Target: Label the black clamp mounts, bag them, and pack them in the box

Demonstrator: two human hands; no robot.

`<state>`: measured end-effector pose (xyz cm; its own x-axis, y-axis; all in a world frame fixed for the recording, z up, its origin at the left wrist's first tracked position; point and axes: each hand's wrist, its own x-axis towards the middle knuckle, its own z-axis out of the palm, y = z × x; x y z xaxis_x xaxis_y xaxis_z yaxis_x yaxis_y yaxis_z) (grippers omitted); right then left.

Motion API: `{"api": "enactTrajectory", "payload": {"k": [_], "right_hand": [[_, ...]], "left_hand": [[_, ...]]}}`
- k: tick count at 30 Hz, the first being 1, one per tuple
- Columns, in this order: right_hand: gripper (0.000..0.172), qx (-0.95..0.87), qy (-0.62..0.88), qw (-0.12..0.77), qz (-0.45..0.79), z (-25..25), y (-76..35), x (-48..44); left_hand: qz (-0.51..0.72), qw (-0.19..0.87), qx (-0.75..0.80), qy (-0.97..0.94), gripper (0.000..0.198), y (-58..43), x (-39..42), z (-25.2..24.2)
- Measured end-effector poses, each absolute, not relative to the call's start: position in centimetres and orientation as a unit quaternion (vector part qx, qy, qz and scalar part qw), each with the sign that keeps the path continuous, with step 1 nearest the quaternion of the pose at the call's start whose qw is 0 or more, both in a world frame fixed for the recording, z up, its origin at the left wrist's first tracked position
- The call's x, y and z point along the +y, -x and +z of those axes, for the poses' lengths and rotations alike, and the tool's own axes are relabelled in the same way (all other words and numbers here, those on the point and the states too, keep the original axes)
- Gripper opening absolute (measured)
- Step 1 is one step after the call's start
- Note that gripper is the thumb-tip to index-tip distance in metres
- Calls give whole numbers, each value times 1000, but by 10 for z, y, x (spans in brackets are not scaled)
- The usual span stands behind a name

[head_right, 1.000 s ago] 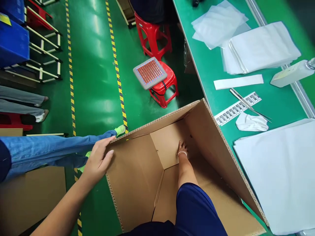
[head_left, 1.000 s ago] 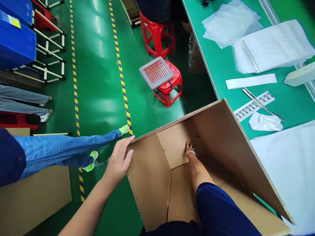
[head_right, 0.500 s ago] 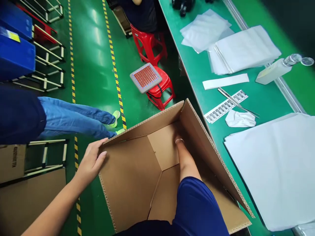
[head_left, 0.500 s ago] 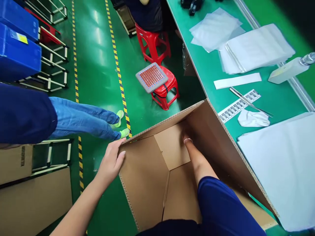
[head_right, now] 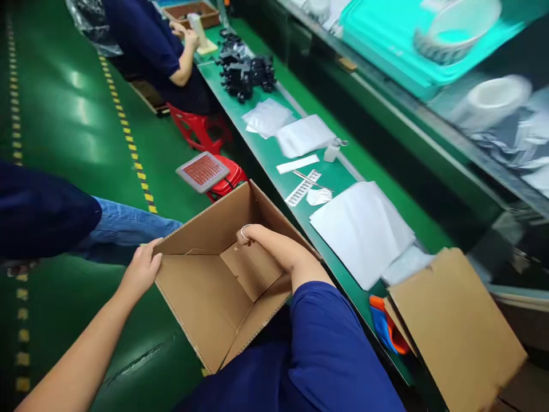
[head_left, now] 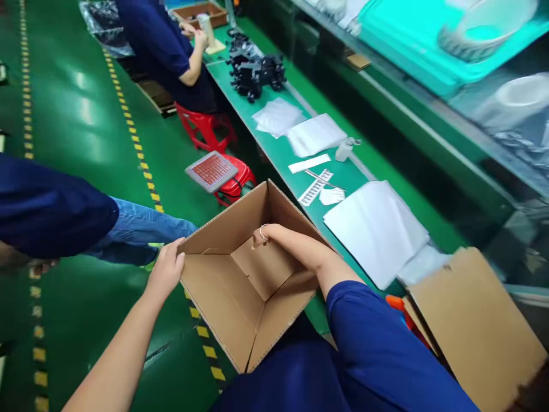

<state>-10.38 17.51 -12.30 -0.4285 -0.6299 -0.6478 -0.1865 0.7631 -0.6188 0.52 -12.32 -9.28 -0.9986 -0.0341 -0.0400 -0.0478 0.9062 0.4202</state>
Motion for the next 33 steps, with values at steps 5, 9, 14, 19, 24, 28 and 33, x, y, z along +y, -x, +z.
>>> {"api": "enactTrajectory", "payload": {"k": [5,9,14,19,24,28,33], "right_hand": [[33,881,170,297,-326,-25,53,284],[31,940,14,191,-282,-10,0,413],[26,953,-85,190,-222,-67,-18,479],[29,954,-84,209,-197,-135,28,469],[28,949,-64,226,-209,-174,60,473],[28,940,-62,238,-239,-188,68,489],[23,921,-68,233,-304,-192,67,522]], "left_hand": [[206,-60,977,-9,62,-30,-105,-52],[250,-73,965,-35,55,-61,-66,-16],[363,29,928,-80,44,-65,35,6],[413,121,896,-107,37,-34,149,9],[423,162,888,-78,34,7,223,0],[417,187,887,-62,32,31,260,-10],[393,237,886,-60,27,59,304,-31]]}}
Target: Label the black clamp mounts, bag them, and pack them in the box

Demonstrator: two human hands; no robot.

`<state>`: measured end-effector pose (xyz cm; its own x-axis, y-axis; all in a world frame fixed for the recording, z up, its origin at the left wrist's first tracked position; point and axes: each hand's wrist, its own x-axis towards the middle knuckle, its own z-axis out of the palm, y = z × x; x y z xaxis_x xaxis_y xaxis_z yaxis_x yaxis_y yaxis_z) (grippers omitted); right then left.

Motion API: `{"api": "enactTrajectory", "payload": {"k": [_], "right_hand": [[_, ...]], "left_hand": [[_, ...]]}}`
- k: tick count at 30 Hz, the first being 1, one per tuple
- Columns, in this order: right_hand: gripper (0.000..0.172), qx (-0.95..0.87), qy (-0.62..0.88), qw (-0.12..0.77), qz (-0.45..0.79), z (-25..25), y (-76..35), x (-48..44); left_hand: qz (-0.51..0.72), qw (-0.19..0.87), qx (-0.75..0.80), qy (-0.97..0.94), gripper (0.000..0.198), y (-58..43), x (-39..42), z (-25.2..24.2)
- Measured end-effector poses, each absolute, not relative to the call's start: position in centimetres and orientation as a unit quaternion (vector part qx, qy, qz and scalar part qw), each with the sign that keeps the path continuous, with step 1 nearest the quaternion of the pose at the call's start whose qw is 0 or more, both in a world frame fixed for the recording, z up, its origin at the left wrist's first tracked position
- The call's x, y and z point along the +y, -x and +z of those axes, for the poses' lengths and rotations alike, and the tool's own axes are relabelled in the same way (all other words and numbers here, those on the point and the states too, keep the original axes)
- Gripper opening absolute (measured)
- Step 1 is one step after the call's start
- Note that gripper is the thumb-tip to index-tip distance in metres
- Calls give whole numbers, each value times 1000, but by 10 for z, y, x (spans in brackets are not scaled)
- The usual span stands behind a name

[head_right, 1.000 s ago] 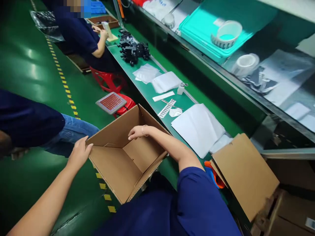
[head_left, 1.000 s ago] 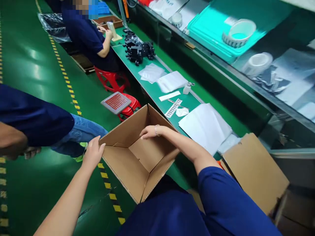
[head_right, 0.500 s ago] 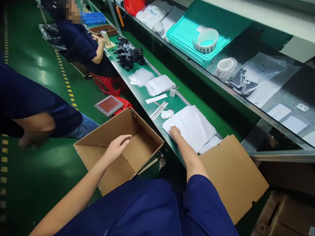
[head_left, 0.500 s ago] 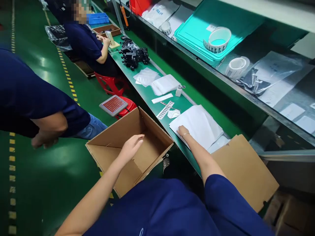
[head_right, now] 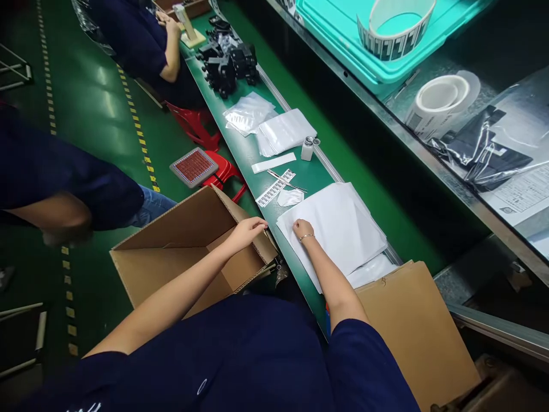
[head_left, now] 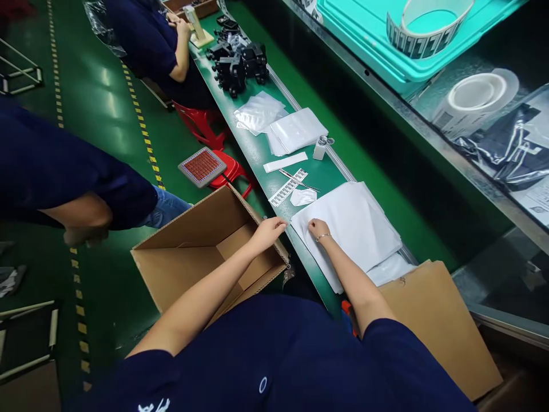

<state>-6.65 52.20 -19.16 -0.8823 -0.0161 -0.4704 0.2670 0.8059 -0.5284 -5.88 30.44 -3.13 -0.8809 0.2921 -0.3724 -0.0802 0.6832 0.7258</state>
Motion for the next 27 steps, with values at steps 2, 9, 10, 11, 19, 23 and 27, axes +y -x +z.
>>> {"api": "enactTrajectory", "payload": {"k": [2,9,10,11,19,23,27], "right_hand": [[23,911,-68,227,-338,-192,64,534],[22,874,-68,203,-436,-196,60,552],[22,869,-68,201,-446,-197,60,554],[22,865,-70,201,-455,-197,59,555],[22,834,-79,200,-508,-196,54,561],[21,819,-86,204,-530,-196,53,562],[21,802,-101,207,-551,-196,52,562]], "left_hand": [[375,260,888,-62,22,70,323,-45],[319,341,883,-45,26,96,375,-91],[316,351,881,-43,27,98,380,-95],[313,359,878,-42,27,98,384,-98],[314,371,873,-36,26,98,404,-105],[318,379,869,-14,28,97,407,-104],[326,397,858,24,30,98,404,-105]]}}
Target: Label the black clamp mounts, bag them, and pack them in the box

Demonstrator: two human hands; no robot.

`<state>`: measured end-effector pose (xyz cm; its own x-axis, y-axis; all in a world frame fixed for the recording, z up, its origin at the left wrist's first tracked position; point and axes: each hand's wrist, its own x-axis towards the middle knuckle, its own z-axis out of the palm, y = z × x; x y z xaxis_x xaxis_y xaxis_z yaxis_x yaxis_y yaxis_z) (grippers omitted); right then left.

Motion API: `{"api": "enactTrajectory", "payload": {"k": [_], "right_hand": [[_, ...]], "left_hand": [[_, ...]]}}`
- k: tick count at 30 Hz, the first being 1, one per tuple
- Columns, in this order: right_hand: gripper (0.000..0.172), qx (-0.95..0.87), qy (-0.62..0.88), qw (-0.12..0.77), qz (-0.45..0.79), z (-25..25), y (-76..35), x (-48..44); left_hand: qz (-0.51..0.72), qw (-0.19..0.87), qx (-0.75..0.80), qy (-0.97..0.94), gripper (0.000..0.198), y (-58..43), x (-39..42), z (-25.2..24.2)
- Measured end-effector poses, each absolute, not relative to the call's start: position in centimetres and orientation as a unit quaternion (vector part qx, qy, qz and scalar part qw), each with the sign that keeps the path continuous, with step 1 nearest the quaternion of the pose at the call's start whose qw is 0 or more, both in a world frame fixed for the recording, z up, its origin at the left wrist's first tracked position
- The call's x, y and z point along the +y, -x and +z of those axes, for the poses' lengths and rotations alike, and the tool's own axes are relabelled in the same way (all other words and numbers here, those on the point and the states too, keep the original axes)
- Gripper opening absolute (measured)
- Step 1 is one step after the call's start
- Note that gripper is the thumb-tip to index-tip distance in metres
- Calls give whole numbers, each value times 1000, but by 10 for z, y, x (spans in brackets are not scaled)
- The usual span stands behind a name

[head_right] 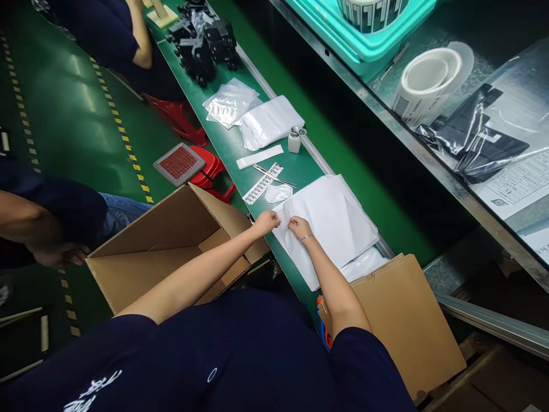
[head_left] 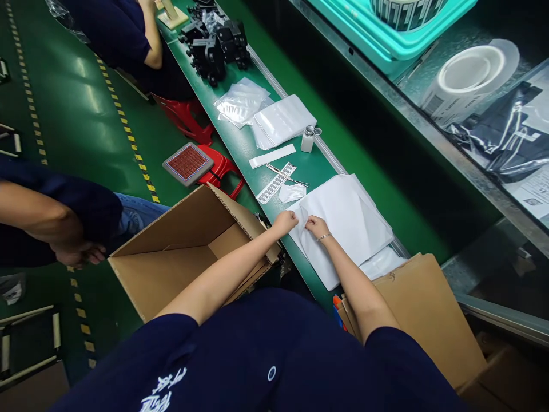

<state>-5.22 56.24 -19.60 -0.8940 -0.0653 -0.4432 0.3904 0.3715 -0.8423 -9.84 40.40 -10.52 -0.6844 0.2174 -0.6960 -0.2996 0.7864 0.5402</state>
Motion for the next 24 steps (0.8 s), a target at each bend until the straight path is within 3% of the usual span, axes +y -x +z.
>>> {"api": "enactTrajectory", "payload": {"k": [10,24], "right_hand": [[24,776,-121,172,-594,-180,52,574],[23,814,-116,35,-568,-122,44,615]], "left_hand": [[339,441,817,151,33,108,390,-122],[354,439,801,201,34,108,392,-126]]}}
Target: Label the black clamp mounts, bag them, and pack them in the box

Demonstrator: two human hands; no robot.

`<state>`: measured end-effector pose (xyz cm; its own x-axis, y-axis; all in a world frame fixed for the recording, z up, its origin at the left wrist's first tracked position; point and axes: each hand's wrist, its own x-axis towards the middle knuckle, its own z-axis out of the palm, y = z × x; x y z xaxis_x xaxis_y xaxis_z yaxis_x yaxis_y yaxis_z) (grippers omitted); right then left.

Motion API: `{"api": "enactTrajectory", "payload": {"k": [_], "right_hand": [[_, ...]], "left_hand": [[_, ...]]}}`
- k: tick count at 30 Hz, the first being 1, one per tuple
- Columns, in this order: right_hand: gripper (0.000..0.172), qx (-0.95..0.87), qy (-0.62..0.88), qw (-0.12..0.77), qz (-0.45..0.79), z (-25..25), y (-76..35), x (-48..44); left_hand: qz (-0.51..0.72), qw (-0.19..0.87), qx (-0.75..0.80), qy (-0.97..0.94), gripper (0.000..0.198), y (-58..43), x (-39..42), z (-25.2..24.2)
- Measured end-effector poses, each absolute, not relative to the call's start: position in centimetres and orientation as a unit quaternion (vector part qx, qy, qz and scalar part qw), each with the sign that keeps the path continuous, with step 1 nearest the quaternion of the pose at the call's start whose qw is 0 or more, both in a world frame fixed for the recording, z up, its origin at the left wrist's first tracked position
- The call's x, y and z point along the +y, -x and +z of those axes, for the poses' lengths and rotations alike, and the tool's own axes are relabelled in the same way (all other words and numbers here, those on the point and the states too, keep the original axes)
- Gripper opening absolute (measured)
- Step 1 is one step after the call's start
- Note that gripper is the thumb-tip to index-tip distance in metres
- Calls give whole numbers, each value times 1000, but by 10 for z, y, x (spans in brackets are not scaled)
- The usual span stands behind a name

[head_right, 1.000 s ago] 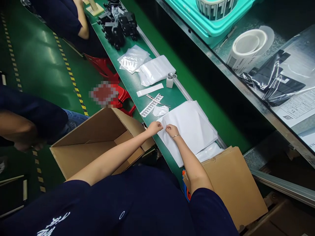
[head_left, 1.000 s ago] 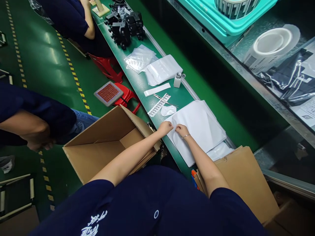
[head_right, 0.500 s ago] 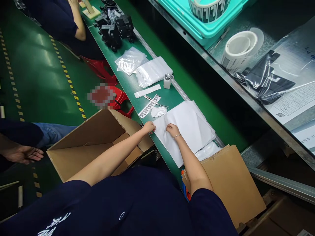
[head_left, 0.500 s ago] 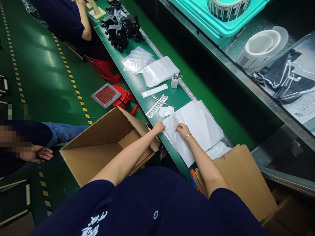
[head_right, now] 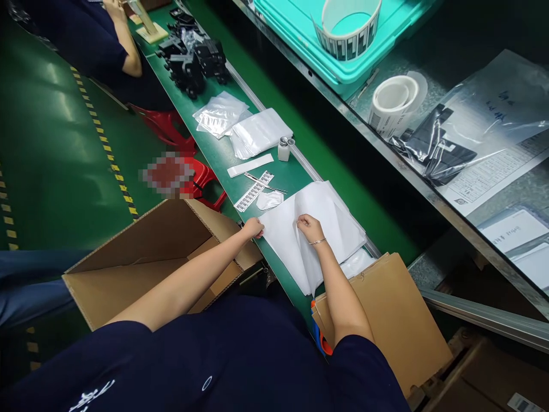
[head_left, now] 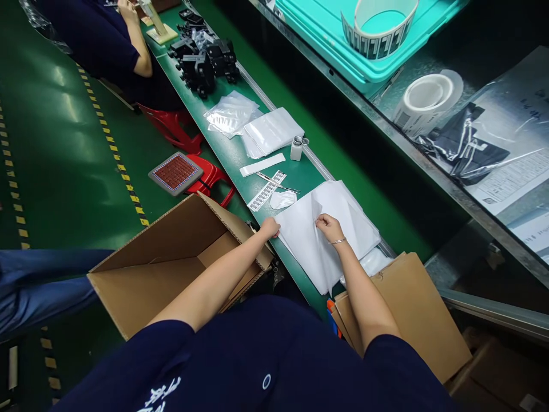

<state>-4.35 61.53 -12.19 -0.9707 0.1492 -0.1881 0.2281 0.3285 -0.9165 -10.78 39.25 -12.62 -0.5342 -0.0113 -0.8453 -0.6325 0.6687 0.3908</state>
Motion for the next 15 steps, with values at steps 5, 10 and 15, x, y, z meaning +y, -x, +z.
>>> {"api": "enactTrajectory", "payload": {"k": [5,10,15], "right_hand": [[22,841,-100,9,-532,-99,38,621],[15,873,-63,-8,-484,-75,33,615],[12,897,-23,-24,-440,-50,31,586]], "left_hand": [[379,398,819,166,32,105,393,-106],[455,281,843,60,45,83,405,-56],[532,256,807,-11,21,58,436,-24]]}}
